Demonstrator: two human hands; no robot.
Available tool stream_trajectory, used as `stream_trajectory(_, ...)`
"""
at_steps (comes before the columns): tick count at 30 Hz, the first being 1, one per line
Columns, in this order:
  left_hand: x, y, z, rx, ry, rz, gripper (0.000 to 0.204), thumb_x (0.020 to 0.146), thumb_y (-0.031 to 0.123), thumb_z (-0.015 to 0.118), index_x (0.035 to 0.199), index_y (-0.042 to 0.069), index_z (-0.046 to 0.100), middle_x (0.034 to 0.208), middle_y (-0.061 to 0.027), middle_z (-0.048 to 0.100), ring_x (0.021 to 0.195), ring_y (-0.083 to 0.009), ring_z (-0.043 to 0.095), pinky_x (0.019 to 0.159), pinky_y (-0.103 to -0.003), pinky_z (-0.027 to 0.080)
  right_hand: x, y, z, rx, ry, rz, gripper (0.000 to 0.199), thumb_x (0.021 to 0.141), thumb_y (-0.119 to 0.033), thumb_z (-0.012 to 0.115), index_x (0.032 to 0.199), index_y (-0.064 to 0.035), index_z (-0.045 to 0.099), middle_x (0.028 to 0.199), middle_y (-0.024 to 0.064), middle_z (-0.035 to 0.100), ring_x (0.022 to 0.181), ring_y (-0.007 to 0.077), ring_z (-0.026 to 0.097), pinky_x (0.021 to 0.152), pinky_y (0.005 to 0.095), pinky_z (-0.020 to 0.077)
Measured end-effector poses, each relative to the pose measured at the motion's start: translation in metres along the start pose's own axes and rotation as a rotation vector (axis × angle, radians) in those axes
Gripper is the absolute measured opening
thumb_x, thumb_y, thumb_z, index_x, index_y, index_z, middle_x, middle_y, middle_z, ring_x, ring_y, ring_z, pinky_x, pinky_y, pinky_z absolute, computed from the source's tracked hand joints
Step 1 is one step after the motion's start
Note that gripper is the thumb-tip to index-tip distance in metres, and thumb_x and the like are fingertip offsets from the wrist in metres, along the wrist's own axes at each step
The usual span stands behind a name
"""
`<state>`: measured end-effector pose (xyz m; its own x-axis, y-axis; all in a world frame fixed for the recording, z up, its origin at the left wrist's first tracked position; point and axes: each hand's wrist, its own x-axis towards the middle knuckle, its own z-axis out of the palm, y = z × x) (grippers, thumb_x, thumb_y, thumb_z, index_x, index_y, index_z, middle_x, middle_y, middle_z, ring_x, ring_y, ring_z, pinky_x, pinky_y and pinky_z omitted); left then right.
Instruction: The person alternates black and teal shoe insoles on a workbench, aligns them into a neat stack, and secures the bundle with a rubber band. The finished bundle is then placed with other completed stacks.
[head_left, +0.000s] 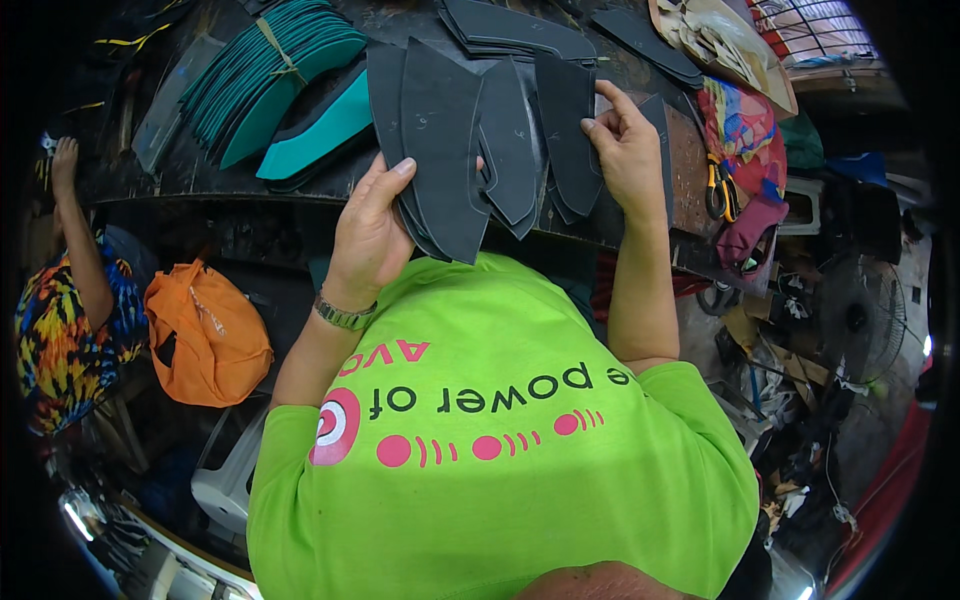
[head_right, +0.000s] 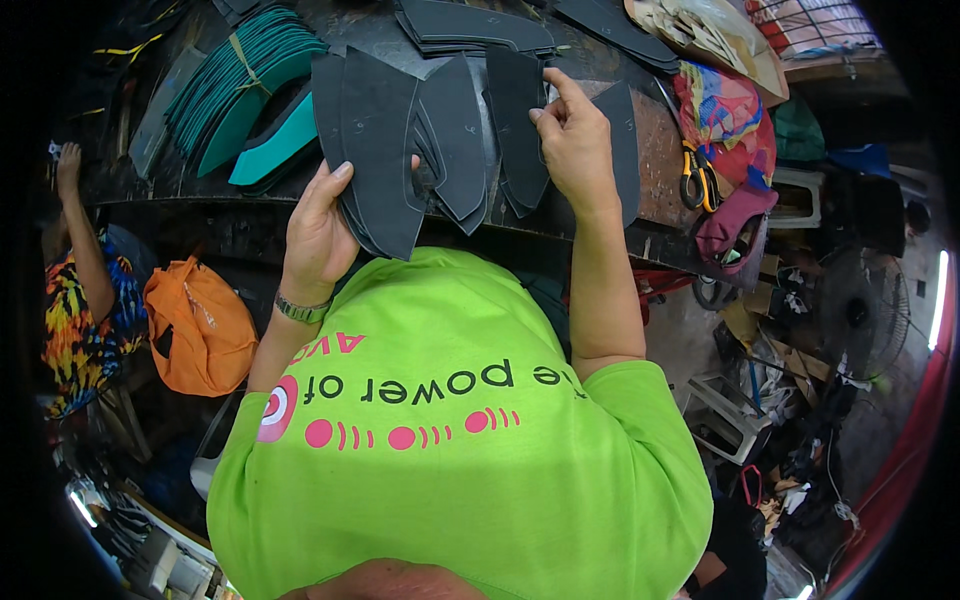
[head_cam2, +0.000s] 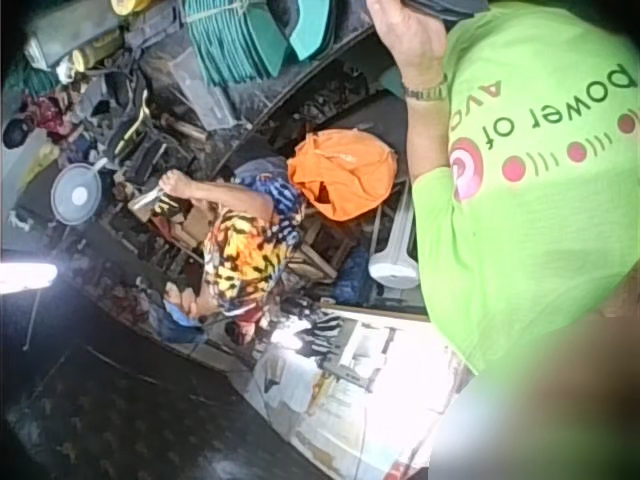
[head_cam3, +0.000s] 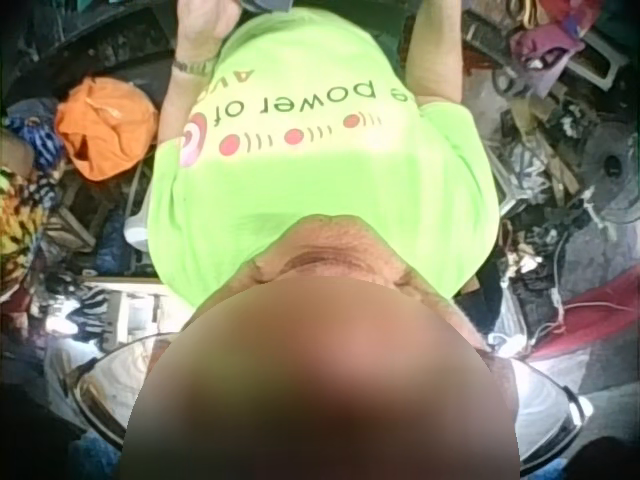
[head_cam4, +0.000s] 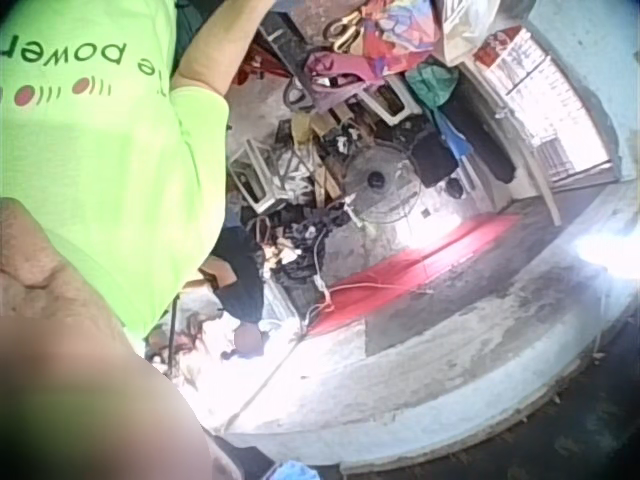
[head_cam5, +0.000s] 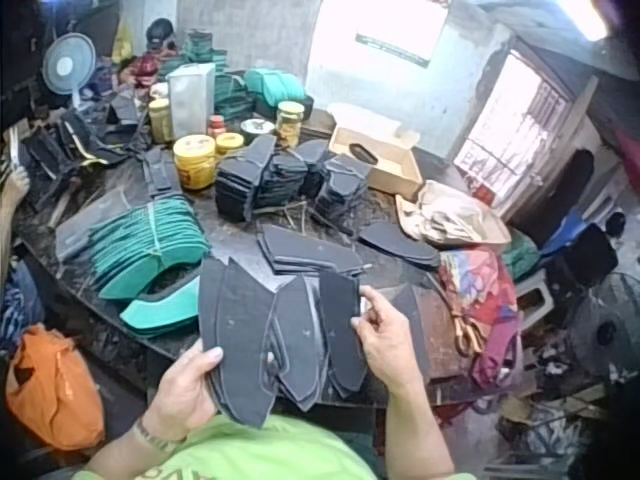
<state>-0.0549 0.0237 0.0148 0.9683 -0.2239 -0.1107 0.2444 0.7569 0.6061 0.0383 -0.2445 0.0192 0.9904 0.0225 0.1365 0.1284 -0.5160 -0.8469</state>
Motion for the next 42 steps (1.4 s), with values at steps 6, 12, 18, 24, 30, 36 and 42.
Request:
stream_trajectory(6,0.003,-0.006,-0.004,-0.046,0.043,-0.012,0.045,0.106,0.009,0.04,0.148,-0.005,0.034,0.142,-0.0254,0.053,0.129,-0.0381,0.057,0.11,-0.049,0.049,-0.003,-0.008,0.003,-0.152,-0.007,-0.006,0.051,0.087,0.0,0.069,0.136,-0.0039,0.058,0.072,0.0097,0.061,0.063,0.016,0.056,0.065,0.0307,0.0488)
stream_trajectory(12,0.003,-0.008,-0.007,-0.06,0.052,-0.015,0.043,0.105,0.009,0.047,0.146,-0.003,0.04,0.138,-0.017,0.057,0.124,-0.0246,0.061,0.107,-0.04,0.051,-0.003,-0.011,0.006,-0.286,0.02,-0.021,0.062,0.085,0.003,0.07,0.143,-0.0093,0.054,0.072,0.0033,0.055,0.065,0.0113,0.052,0.065,0.0277,0.0481)
stream_trajectory(18,0.004,-0.01,-0.009,-0.072,0.08,0.006,0.042,0.106,0.008,0.046,0.145,-0.003,0.042,0.14,-0.0181,0.057,0.125,-0.0262,0.061,0.108,-0.042,0.051,-0.004,-0.015,0.006,-0.316,-0.002,-0.008,0.063,0.084,0.002,0.07,0.143,-0.0106,0.054,0.073,0.0075,0.057,0.066,0.0168,0.056,0.068,0.0317,0.0504)
stream_trajectory(24,0.002,-0.007,-0.015,-0.03,0.11,0.021,0.042,0.106,0.008,0.045,0.147,-0.002,0.042,0.14,-0.0166,0.057,0.126,-0.0254,0.06,0.108,-0.041,0.051,-0.005,-0.017,0.002,-0.224,0.021,-0.029,0.054,0.086,0.002,0.068,0.138,-0.0071,0.056,0.073,0.0124,0.061,0.065,0.0226,0.061,0.069,0.0347,0.0513)
stream_trajectory(30,0.001,-0.005,-0.019,-0.087,0.114,0.069,0.04,0.105,0.008,0.048,0.144,0.0,0.046,0.136,-0.0137,0.06,0.123,-0.0222,0.062,0.105,-0.036,0.052,-0.005,-0.015,0.001,-0.06,0.075,-0.089,0.051,0.087,0.003,0.067,0.137,-0.0083,0.06,0.072,0.0031,0.058,0.065,0.0101,0.053,0.063,0.0272,0.0484)
stream_trajectory(36,-0.001,-0.007,-0.019,-0.091,0.113,0.068,0.04,0.104,0.007,0.049,0.144,-0.001,0.045,0.136,-0.0141,0.06,0.123,-0.0226,0.062,0.106,-0.037,0.052,-0.007,-0.017,0.009,0.149,0.0,0.007,0.05,0.088,0.004,0.068,0.136,-0.0075,0.061,0.076,-0.0033,0.055,0.066,0.0037,0.049,0.06,0.0211,0.0431)
stream_trajectory(42,-0.001,-0.008,-0.02,-0.127,0.08,0.066,0.04,0.104,0.008,0.048,0.143,-0.001,0.045,0.136,-0.0146,0.06,0.123,-0.0231,0.062,0.106,-0.038,0.052,-0.011,-0.017,0.032,0.368,-0.176,0.005,0.051,0.09,0.007,0.066,0.138,-0.0072,0.058,0.083,-0.0033,0.059,0.069,0.001,0.05,0.059,0.0163,0.0393)
